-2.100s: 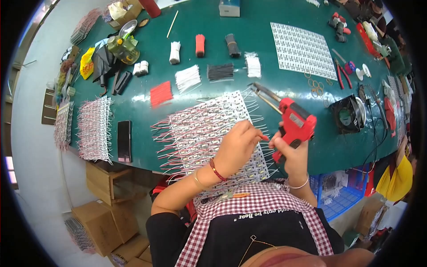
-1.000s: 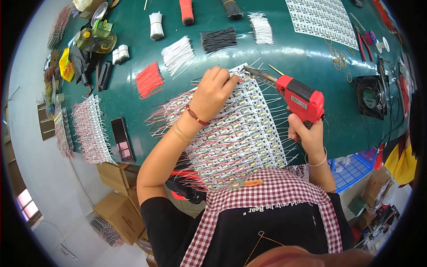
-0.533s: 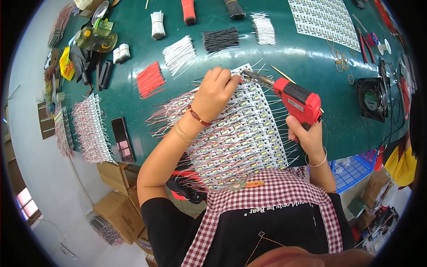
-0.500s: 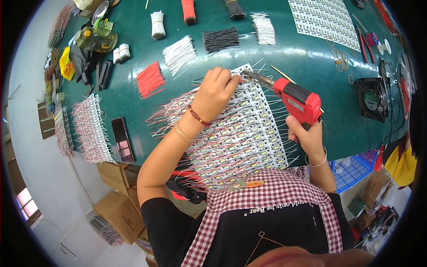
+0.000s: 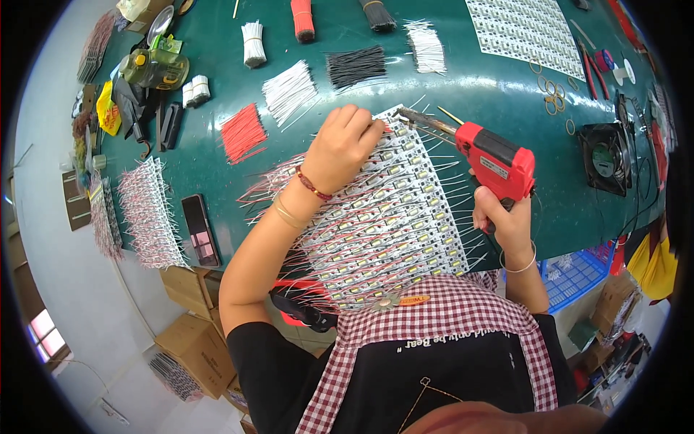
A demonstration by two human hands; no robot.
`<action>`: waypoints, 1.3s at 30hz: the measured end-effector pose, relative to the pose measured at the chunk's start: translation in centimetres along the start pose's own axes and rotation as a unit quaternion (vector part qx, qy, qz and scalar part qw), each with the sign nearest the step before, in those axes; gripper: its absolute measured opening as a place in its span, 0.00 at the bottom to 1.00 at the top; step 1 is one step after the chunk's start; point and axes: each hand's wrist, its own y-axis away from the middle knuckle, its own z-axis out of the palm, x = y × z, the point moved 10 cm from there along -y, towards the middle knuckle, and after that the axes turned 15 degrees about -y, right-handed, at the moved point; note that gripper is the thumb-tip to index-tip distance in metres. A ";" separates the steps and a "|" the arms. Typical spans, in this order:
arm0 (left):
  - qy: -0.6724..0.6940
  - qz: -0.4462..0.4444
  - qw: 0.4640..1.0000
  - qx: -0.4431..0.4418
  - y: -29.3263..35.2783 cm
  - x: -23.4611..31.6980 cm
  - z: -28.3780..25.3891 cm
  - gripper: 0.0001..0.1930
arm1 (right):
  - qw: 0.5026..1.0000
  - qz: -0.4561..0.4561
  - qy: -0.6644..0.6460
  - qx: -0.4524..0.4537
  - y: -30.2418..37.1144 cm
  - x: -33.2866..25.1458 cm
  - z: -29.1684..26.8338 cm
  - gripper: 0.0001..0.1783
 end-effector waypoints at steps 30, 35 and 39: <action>0.105 0.032 0.994 -0.028 -0.6 -1.4 1.3 0.12 | 0.999 0.031 0.039 0.022 0.1 0.8 0.0 0.11; 0.102 0.037 0.994 -0.030 -0.7 -1.3 1.4 0.12 | 0.997 0.036 0.064 0.022 0.2 1.2 0.3 0.10; 0.091 0.047 0.994 -0.040 -0.8 -1.2 1.3 0.11 | 0.997 0.030 0.067 0.022 0.3 1.1 0.3 0.10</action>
